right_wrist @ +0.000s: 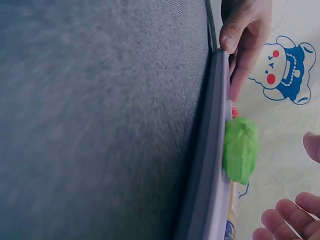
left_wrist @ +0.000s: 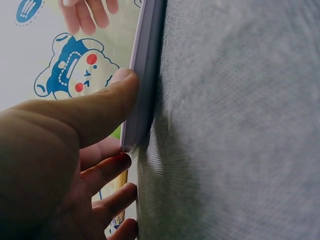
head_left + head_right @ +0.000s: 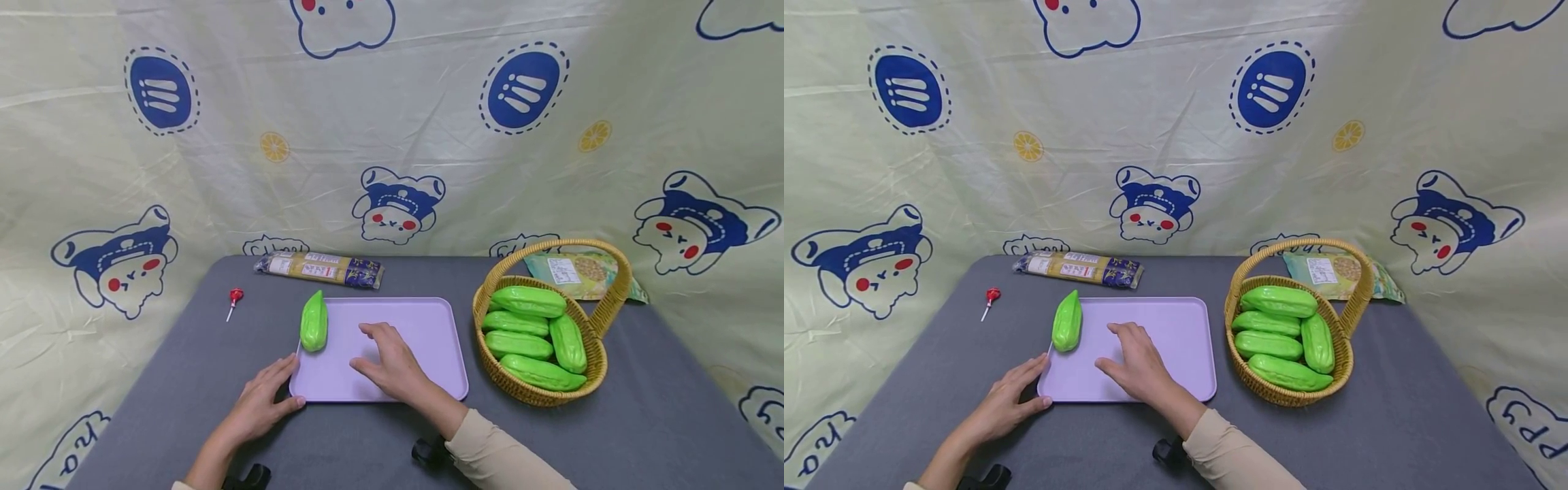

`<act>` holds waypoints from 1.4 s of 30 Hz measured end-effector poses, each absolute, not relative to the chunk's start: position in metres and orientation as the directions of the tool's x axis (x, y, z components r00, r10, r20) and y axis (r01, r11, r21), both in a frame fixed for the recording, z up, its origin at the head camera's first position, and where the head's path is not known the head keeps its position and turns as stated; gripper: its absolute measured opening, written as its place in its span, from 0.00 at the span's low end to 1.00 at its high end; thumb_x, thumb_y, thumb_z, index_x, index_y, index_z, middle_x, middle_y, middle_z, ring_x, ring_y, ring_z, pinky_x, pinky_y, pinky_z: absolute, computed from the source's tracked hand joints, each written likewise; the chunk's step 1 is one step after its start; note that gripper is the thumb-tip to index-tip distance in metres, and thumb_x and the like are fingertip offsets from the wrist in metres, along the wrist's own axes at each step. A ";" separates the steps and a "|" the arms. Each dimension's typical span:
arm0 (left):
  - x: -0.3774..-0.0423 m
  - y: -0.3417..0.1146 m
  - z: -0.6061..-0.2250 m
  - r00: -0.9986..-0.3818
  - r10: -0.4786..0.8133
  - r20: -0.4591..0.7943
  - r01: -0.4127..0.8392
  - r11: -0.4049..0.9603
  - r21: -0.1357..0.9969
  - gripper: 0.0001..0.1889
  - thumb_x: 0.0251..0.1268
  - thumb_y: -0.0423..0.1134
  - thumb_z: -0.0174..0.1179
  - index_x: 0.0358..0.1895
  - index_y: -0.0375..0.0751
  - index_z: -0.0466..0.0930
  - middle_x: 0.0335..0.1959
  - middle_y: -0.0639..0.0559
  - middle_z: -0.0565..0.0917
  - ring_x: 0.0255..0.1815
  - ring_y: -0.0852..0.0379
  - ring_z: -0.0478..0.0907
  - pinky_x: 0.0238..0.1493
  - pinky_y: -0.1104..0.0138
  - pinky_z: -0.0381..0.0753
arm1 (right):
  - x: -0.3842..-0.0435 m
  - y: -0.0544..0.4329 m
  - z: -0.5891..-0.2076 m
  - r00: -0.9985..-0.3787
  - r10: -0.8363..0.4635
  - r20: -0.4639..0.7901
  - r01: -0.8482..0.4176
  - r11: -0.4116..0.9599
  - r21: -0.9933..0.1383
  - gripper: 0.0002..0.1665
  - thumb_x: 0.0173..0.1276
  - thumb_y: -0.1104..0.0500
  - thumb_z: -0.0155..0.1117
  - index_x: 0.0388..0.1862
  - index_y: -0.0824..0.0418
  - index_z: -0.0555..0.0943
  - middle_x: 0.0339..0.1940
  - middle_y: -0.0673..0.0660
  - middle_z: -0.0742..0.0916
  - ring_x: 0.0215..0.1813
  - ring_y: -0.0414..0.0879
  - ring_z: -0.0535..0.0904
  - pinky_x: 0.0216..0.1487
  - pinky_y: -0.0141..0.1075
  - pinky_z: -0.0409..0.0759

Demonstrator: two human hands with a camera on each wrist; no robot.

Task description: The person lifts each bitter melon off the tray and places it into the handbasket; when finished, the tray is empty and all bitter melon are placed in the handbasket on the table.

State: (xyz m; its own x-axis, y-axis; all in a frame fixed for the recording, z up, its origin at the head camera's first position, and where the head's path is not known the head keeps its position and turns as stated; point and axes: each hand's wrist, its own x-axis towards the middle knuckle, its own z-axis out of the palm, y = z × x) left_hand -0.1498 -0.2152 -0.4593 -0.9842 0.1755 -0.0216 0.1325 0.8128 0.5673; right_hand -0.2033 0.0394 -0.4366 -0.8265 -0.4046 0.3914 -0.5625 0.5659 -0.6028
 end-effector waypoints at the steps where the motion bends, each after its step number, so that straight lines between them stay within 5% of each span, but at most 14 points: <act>1: -0.150 -0.215 -0.459 -0.984 0.175 -0.019 0.133 0.813 0.567 0.37 0.57 0.49 0.64 0.69 0.41 0.63 0.72 0.43 0.63 0.73 0.36 0.56 0.63 0.34 0.54 | -0.204 0.037 -0.437 -0.830 -0.405 0.383 -0.556 0.566 -0.608 0.33 0.58 0.53 0.70 0.61 0.64 0.72 0.52 0.61 0.81 0.54 0.50 0.77 0.52 0.45 0.76; 21: -0.150 -0.215 -0.463 -0.981 0.190 0.050 0.186 0.814 0.551 0.36 0.57 0.48 0.65 0.68 0.40 0.66 0.70 0.43 0.67 0.71 0.37 0.60 0.60 0.35 0.58 | -0.224 -0.019 -0.450 -0.900 -0.399 0.176 -0.418 0.674 -0.609 0.39 0.60 0.44 0.66 0.65 0.63 0.69 0.56 0.58 0.80 0.58 0.50 0.75 0.58 0.41 0.74; 42: -0.151 -0.217 -0.462 -0.981 0.191 0.015 0.167 0.812 0.559 0.37 0.58 0.49 0.64 0.69 0.40 0.63 0.71 0.43 0.65 0.72 0.36 0.58 0.62 0.34 0.56 | -0.234 -0.049 -0.455 -0.943 -0.287 0.170 -0.326 0.689 -0.647 0.38 0.58 0.42 0.67 0.60 0.64 0.72 0.51 0.58 0.82 0.54 0.51 0.77 0.57 0.44 0.73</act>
State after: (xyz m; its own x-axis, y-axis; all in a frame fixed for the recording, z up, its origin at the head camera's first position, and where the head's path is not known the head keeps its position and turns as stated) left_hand -0.1508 -0.2169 -0.4618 -0.9815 0.1911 0.0149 0.1666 0.8119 0.5595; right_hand -0.2337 -0.0487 -0.4546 -0.9429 -0.2866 0.1696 -0.3259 0.6893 -0.6471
